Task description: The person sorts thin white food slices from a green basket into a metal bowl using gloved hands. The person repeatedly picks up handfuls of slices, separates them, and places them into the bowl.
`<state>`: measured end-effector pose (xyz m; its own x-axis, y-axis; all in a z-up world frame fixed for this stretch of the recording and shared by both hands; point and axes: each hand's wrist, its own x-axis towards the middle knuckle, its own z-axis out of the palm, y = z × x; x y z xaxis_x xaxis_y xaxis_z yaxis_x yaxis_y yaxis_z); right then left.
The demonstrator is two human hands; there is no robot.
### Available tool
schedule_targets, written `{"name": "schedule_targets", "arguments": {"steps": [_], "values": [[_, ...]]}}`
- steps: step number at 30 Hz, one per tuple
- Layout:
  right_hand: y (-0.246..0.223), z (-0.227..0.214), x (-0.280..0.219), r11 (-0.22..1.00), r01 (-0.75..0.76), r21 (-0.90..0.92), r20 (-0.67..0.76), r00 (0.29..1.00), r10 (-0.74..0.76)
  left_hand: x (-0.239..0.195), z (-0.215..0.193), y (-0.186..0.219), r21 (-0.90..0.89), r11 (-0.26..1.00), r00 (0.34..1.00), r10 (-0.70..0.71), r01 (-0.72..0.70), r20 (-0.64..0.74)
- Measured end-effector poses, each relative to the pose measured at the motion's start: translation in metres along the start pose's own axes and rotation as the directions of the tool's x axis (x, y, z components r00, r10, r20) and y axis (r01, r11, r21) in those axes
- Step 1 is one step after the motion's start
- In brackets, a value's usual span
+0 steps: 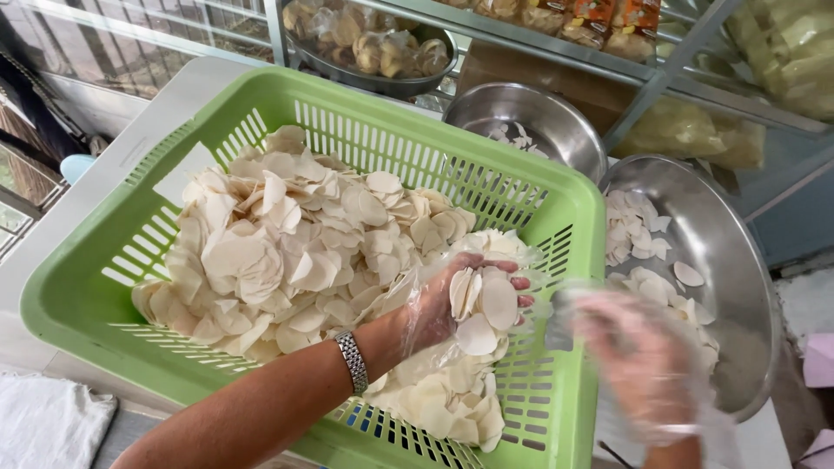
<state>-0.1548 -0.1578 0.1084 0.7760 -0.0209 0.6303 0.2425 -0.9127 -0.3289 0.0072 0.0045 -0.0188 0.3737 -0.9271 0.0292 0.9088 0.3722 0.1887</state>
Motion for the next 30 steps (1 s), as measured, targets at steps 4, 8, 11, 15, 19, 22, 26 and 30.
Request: {"name": "schedule_targets", "arguments": {"steps": [4,8,11,15,19,22,26,30], "values": [[0.002,0.064,-0.010,0.700,-0.233,0.675,0.353,0.935,-0.029,-0.007,0.011,0.005,0.242,0.969,0.989,0.085,-0.054,-0.120],[-0.038,0.058,0.017,0.961,-0.202,0.187,0.302,0.943,0.139,-0.018,0.013,0.009,0.356,0.934,0.994,0.062,-0.024,-0.094],[-0.024,0.057,0.018,0.998,-0.061,0.025,0.230,0.972,0.054,-0.010,0.008,0.006,0.280,0.960,0.990,0.039,0.001,-0.135],[0.005,0.053,0.002,0.702,-0.677,0.222,0.283,0.734,0.618,-0.012,0.013,0.003,0.178,0.982,0.986,-0.026,0.056,-0.167],[0.057,0.019,-0.008,0.678,-0.642,0.358,0.021,0.731,0.682,-0.003,0.005,0.004,0.034,0.999,0.999,-0.016,0.017,-0.034],[0.121,-0.016,-0.031,0.625,-0.697,0.350,-0.147,0.618,0.772,0.000,0.002,0.007,-0.046,0.998,0.999,-0.037,0.038,0.026],[0.259,-0.037,-0.123,0.622,-0.780,-0.069,-0.460,0.578,0.674,-0.005,0.010,0.007,-0.032,0.999,0.998,-0.037,0.039,0.059],[0.304,-0.006,-0.157,0.446,-0.891,0.083,-0.089,0.439,0.894,-0.008,0.016,0.003,-0.039,0.995,0.995,-0.087,0.089,0.057]]}}
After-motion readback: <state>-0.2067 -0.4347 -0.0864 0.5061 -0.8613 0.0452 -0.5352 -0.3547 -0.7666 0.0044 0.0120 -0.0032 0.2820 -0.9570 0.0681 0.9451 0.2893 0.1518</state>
